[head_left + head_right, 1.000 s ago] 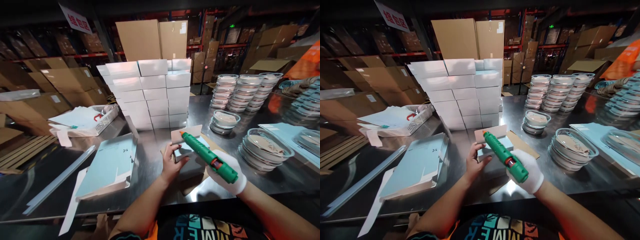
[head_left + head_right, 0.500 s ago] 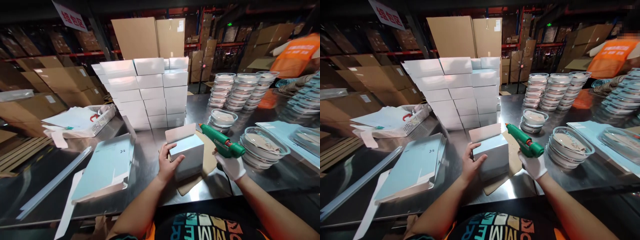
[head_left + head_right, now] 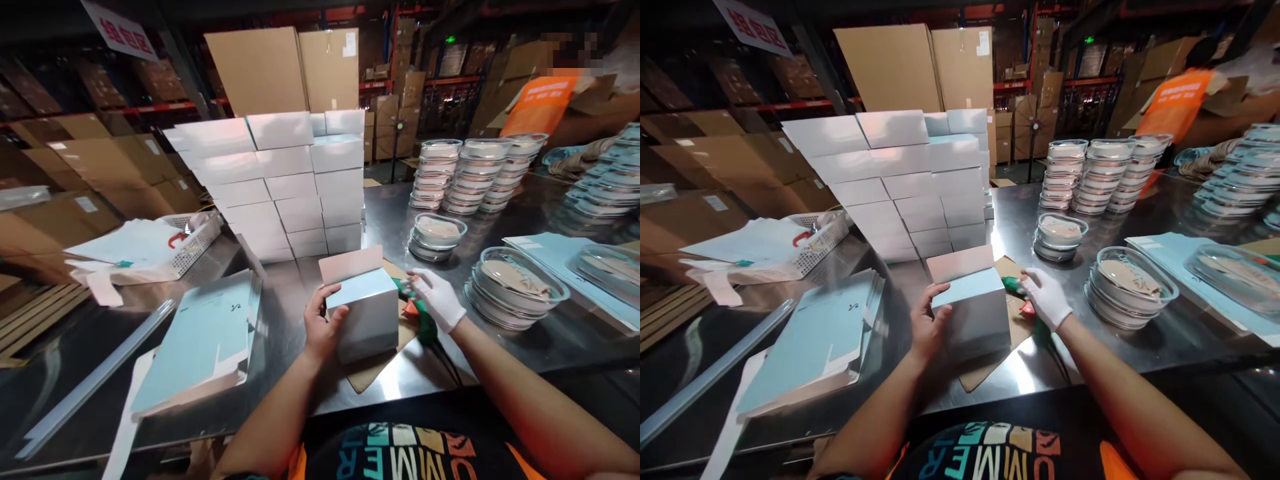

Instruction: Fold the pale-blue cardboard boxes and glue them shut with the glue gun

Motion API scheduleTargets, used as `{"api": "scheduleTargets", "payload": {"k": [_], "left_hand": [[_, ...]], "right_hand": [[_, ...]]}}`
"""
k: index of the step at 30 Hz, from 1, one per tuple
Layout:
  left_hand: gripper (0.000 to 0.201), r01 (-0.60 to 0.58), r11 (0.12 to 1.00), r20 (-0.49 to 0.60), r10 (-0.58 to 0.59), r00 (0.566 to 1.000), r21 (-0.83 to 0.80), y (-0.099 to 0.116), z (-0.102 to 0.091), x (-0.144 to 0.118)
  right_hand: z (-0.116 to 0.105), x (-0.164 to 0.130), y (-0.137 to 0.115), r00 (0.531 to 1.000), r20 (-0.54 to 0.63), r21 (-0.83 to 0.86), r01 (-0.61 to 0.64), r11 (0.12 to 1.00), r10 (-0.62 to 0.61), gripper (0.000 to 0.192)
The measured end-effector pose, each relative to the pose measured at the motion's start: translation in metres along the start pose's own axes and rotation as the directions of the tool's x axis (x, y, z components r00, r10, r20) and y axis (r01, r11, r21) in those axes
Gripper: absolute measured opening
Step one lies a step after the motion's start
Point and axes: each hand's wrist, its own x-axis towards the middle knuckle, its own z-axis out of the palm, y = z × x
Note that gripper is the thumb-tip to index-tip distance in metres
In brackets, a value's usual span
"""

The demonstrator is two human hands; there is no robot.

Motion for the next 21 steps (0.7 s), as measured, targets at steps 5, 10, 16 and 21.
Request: {"api": "scheduleTargets", "payload": {"k": [5,10,16,21], "left_hand": [[0.059,-0.082,0.996,0.052,0.079,0.995,0.046,-0.008,-0.007,-0.002],[0.053,-0.180,0.982,0.056,0.183,0.982,-0.058,-0.006,-0.003,-0.002],[0.043,-0.380,0.908,0.050,0.394,0.918,-0.174,0.002,-0.004,0.012],[0.025,-0.528,0.829,0.252,0.559,0.790,-0.185,0.010,-0.017,0.021]], "right_hand": [[0.049,-0.007,-0.049,0.936,0.322,0.179,0.091,0.980,-0.146,0.047],[0.040,0.001,-0.036,0.865,0.355,0.225,0.289,0.930,-0.355,0.056],[0.022,-0.005,-0.014,0.724,0.374,0.171,0.560,0.810,-0.580,0.036],[0.020,-0.014,-0.022,0.633,0.416,0.219,0.628,0.747,-0.653,0.030]]}}
